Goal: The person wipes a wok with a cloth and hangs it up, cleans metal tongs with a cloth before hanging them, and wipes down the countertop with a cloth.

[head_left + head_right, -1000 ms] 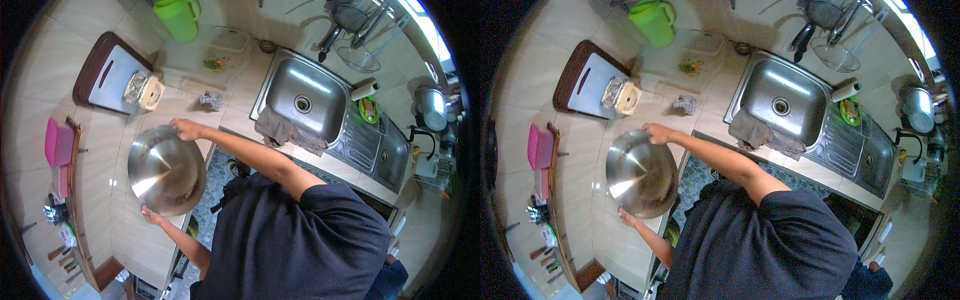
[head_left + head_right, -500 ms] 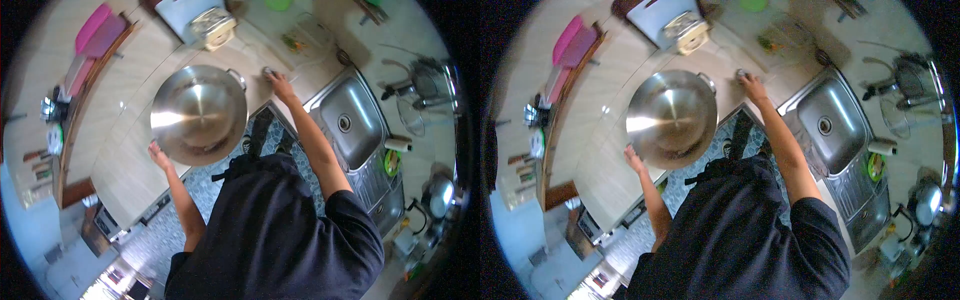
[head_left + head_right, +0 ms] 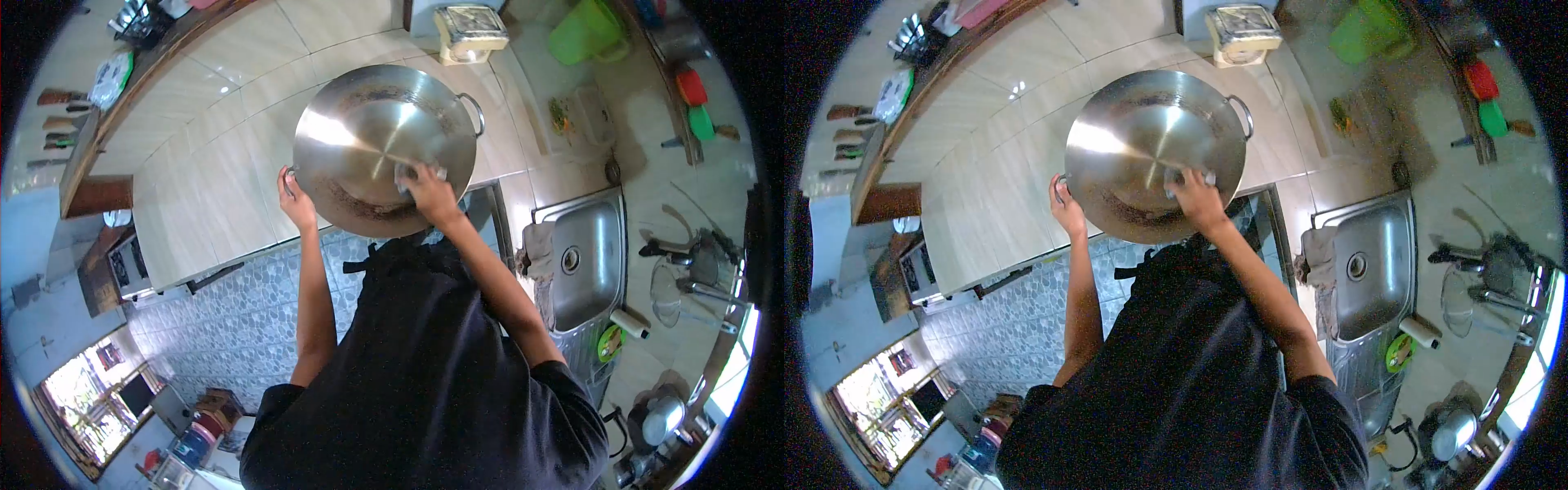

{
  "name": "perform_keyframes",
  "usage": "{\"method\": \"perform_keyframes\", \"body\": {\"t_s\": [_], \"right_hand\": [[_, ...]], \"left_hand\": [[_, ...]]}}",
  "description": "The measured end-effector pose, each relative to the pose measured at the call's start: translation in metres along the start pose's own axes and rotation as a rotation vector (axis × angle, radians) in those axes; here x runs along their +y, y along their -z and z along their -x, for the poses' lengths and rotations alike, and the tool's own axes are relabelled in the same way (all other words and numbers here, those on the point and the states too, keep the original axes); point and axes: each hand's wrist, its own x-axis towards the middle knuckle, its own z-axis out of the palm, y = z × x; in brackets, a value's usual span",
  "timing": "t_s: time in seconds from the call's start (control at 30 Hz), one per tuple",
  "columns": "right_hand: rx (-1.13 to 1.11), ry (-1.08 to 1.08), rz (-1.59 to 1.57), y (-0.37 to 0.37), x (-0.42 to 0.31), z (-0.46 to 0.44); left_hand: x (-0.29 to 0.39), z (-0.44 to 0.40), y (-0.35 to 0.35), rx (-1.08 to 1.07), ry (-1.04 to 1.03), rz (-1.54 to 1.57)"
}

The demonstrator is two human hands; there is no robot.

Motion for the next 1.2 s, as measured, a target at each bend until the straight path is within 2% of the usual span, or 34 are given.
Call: {"method": "perform_keyframes", "body": {"t_s": [0.03, 0.07, 0.13, 0.17, 0.23, 0.3, 0.33, 0.4, 0.47, 0.53, 0.6, 0.63, 0.7, 0.73, 0.77, 0.83, 0.87, 0.93, 1.0, 1.07, 1.1, 1.13, 1.17, 1.2], "right_hand": [[-0.048, 0.076, 0.115, -0.032, 0.001, -0.001], [-0.179, 0.076, 0.030, -0.039, -0.008, -0.006], [-0.255, 0.259, -0.374, -0.055, -0.028, -0.018], [-0.270, 0.396, -0.365, -0.050, -0.047, -0.029], [-0.313, 0.427, -0.310, -0.046, -0.073, -0.058], [-0.304, 0.142, -0.434, -0.050, -0.068, -0.107], [-0.241, 0.092, -0.418, -0.063, -0.048, -0.129], [0.031, 0.354, 0.148, -0.068, 0.017, -0.143], [0.019, 0.322, 0.240, -0.025, 0.049, -0.121], [-0.205, 0.167, 0.365, -0.013, 0.062, -0.082], [-0.444, 0.228, 0.100, -0.017, 0.051, -0.037], [-0.534, 0.258, -0.198, -0.040, 0.039, -0.022], [-0.400, 0.393, -0.397, -0.056, -0.014, -0.021], [-0.190, 0.505, -0.295, -0.033, -0.045, -0.033], [-0.542, 0.304, -0.207, -0.008, -0.058, -0.059], [-0.368, 0.352, -0.009, -0.054, -0.008, -0.093], [-0.389, 0.237, 0.021, -0.030, 0.007, -0.096], [-0.425, 0.174, 0.156, -0.003, 0.035, -0.081], [-0.601, 0.112, 0.023, -0.008, 0.037, -0.056], [-0.552, 0.462, 0.056, -0.001, 0.002, -0.027], [-0.514, 0.494, -0.161, -0.011, -0.017, -0.028], [-0.471, 0.517, -0.379, -0.023, -0.032, -0.032], [-0.441, 0.537, -0.417, -0.033, -0.041, -0.044], [-0.551, 0.384, -0.349, -0.037, -0.042, -0.059]], "left_hand": [[0.003, 0.001, -0.004, 0.042, -0.040, 0.050], [-0.002, 0.000, -0.006, 0.057, -0.062, 0.070], [0.008, 0.003, -0.009, 0.099, -0.082, 0.085], [0.015, 0.005, -0.008, 0.106, -0.081, 0.048], [0.012, 0.002, -0.008, 0.114, -0.104, 0.023], [0.014, 0.003, -0.004, 0.095, -0.084, 0.020], [0.015, 0.005, -0.002, 0.059, -0.070, 0.018], [0.011, 0.007, -0.001, 0.097, -0.088, 0.015], [0.012, 0.011, -0.008, 0.166, -0.065, 0.018], [0.024, 0.011, -0.014, 0.191, -0.038, 0.031], [0.030, 0.015, -0.019, 0.224, -0.054, 0.056], [0.028, 0.017, -0.019, 0.222, -0.049, 0.051], [0.023, 0.016, -0.023, 0.219, -0.073, 0.051], [0.024, 0.018, -0.025, 0.225, -0.070, 0.042], [0.025, 0.015, -0.023, 0.192, -0.060, 0.020], [0.015, 0.013, -0.017, 0.169, -0.073, 0.004], [0.015, 0.015, -0.015, 0.173, -0.074, -0.011], [0.021, 0.017, -0.022, 0.188, 0.011, 0.031], [0.032, 0.013, -0.024, 0.167, 0.032, -0.025], [0.028, 0.020, -0.025, 0.228, -0.023, -0.005], [0.024, 0.025, -0.024, 0.226, -0.006, -0.019], [0.019, 0.027, -0.024, 0.206, -0.009, -0.010], [0.021, 0.023, -0.024, 0.189, -0.026, 0.004], [0.023, 0.023, -0.022, 0.168, -0.008, -0.041]]}}
